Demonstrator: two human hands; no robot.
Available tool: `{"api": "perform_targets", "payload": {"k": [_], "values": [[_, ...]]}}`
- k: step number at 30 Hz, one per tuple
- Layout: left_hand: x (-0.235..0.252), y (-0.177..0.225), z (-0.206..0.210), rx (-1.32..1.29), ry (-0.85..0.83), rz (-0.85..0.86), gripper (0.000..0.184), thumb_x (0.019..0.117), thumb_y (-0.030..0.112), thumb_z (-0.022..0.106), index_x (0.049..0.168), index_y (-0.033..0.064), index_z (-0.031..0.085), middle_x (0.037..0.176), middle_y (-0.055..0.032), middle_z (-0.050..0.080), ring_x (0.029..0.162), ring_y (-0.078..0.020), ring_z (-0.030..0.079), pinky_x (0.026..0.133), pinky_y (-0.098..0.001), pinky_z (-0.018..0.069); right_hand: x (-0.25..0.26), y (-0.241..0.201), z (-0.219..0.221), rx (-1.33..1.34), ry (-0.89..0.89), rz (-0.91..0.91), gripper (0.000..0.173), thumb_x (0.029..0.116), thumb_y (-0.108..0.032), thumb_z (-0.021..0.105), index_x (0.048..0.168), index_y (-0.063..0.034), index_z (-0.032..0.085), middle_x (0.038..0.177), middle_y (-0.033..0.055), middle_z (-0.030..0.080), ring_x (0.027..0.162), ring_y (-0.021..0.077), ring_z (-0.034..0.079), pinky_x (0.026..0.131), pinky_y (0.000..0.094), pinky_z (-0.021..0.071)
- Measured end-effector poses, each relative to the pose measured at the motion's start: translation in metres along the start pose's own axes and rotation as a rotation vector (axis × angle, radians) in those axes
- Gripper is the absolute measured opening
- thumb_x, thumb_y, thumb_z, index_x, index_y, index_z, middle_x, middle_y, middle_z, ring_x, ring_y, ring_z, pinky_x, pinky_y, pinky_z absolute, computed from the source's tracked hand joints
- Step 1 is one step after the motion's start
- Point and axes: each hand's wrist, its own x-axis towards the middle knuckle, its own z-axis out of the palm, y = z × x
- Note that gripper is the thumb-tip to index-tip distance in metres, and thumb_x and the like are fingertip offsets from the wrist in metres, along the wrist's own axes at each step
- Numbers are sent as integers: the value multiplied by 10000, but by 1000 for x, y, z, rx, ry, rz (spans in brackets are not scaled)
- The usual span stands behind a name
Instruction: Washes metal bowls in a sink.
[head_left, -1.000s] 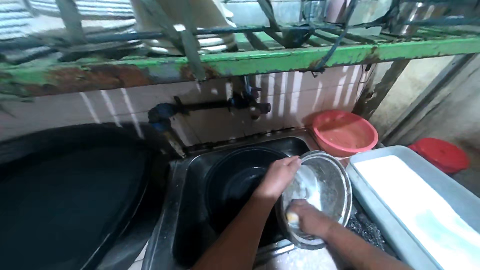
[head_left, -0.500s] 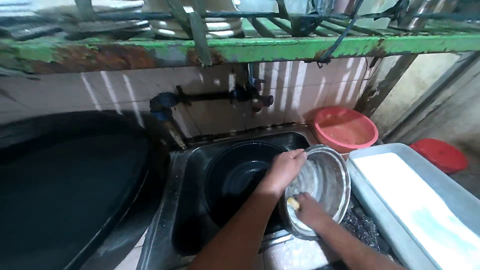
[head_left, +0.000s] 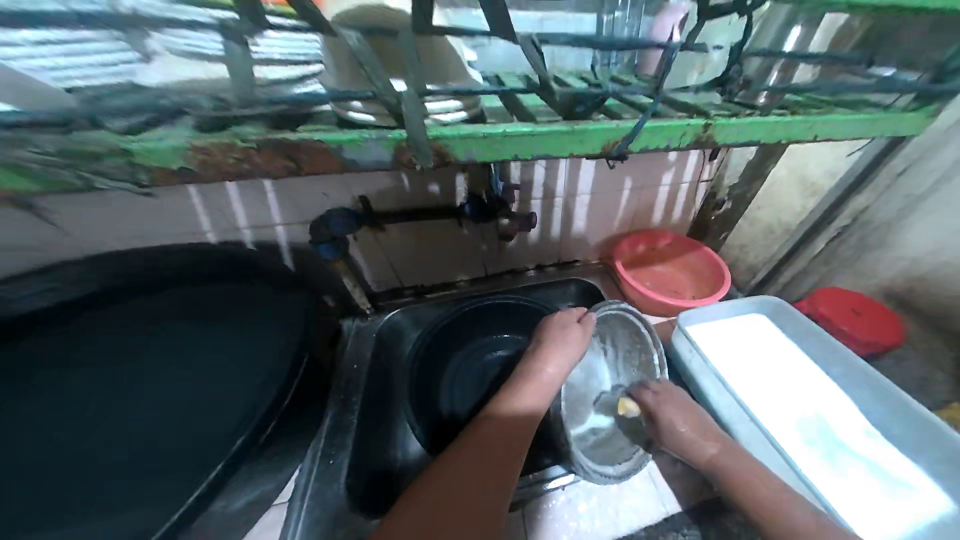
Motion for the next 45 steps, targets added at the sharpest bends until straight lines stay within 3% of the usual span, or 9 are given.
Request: {"api": "perform_targets", "payload": {"k": [6, 11, 14, 24, 28, 30, 35, 41, 45], "values": [[-16, -9, -13, -170, 90, -134, 375, 950, 134, 673, 1317, 64, 640, 1124, -192, 684, 992, -326, 660, 851, -530, 532, -55, 35, -65, 70, 716, 76, 427, 878, 17, 711, 1301, -16, 659, 1290, 244, 656, 1201, 475, 615, 1024, 647, 484], [-13, -47, -61, -348, 244, -254, 376, 934, 144, 703, 1296, 64, 642, 1128, -182, 686, 1005, -316, 659, 857, -531, 537, -92, 123, -54, 115, 494, 473, 562, 921, 16, 680, 1453, 45, 500, 1338, 364, 568, 1234, 555, 562, 1034, 709, 438], [-16, -84, -83, -504, 356, -302, 388, 927, 92, 697, 1297, 19, 605, 1115, -205, 673, 949, -311, 657, 817, -511, 548, -91, 135, -43, 34, 526, 405, 494, 989, -145, 650, 1421, 67, 537, 1380, 365, 553, 1295, 570, 515, 1068, 718, 398], [-6, -156, -84, -700, 542, -329, 324, 907, 55, 735, 1203, -27, 634, 992, -161, 687, 866, -218, 657, 782, -412, 556, 102, -36, -116, 410, 708, -182, 502, 1033, -324, 530, 1434, -24, 565, 1537, 185, 494, 1419, 304, 487, 1153, 501, 419], [2, -143, -95, -650, 461, -359, 333, 938, 172, 741, 1211, -2, 662, 1123, -159, 683, 1029, -238, 649, 911, -442, 530, 179, -106, -147, 498, 664, -140, 294, 1046, -217, 585, 1186, 16, 697, 1146, 200, 696, 1059, 305, 667, 941, 520, 524], [12, -141, -98, -614, 415, -340, 344, 951, 208, 729, 1222, 6, 663, 1131, -153, 683, 1047, -239, 643, 925, -441, 522, 218, -122, -152, 360, 540, -74, 323, 1051, -218, 587, 1206, 47, 688, 1165, 266, 693, 1113, 402, 662, 1001, 593, 492], [38, -142, -107, -477, 243, -334, 353, 983, 291, 685, 1196, 9, 686, 1135, -164, 680, 1068, -256, 637, 957, -465, 501, 252, -125, -157, 43, 303, 173, 399, 1072, -169, 521, 1399, 55, 556, 1434, 300, 544, 1379, 448, 485, 1149, 597, 349], [57, -154, -94, -589, 226, -283, 310, 993, 286, 678, 1086, -7, 713, 1053, -153, 687, 977, -212, 640, 898, -415, 514, 280, -85, -143, -92, 408, 120, 239, 1007, -117, 624, 1163, 54, 684, 1145, 303, 676, 1109, 484, 637, 966, 654, 467], [63, -150, -84, -608, 233, -336, 330, 1010, 293, 660, 1113, -17, 706, 1086, -172, 688, 1003, -228, 643, 920, -428, 511, 289, -80, -128, -7, 481, 75, 348, 998, -232, 660, 1263, -5, 659, 1225, 275, 663, 1155, 460, 635, 974, 656, 485]]}}
